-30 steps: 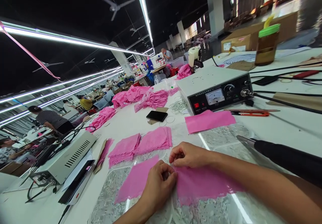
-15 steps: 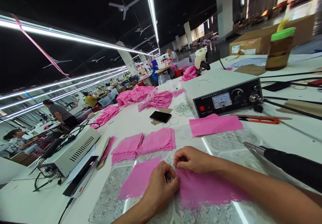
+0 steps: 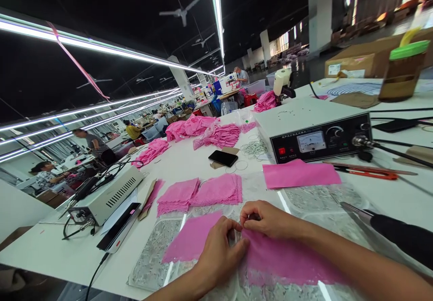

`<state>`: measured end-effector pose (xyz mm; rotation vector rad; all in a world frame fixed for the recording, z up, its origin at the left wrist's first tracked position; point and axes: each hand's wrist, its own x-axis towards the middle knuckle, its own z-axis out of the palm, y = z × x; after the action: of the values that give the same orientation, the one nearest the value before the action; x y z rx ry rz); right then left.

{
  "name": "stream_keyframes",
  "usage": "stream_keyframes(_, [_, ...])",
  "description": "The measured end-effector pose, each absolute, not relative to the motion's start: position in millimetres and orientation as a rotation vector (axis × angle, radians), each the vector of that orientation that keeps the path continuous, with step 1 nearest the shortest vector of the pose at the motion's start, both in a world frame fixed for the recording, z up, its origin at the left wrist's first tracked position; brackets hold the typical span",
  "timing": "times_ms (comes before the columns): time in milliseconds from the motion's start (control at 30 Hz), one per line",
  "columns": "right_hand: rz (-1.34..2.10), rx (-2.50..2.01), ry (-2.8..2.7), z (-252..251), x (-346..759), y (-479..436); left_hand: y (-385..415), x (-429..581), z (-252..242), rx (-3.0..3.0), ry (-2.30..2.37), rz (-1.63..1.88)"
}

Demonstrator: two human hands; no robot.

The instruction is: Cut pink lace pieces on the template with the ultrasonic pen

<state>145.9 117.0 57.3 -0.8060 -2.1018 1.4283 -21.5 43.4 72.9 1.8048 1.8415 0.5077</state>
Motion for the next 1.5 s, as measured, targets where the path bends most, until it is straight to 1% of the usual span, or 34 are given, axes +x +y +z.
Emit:
stream_keyframes(433, [1.405,-0.863,-2.096,59,146,114,41,-19,67,1.836,1.815,0.501])
stream_keyframes(733, [1.353,-0.93,-2.06,57,141,112,43,-18,67,1.886,1.795,0.409])
stream_keyframes(900, [1.309,-1.019,-1.976,77,149,110,40,-25,76,1.986,1.722,0.326])
stream_keyframes(1000, [1.22,-1.105,-1.844,93,159,111,35,-32,78,2.073,1.663,0.348])
stream_keyframes(1167, [1.096,-1.22,-1.755,109,169,115,29,-38,74,2.282,1.4,0.45])
stream_keyframes(1300, [1.04,-1.252,-1.781,116,178,108,34,-39,78,2.704,1.007,0.5])
stream_keyframes(1400, [0.983,-1.275,-1.805,114,194,93,44,-40,85,2.88,0.832,0.31])
stream_keyframes(1500, [0.898,-1.361,-1.818,98,217,67,57,-36,92,2.912,0.66,0.11])
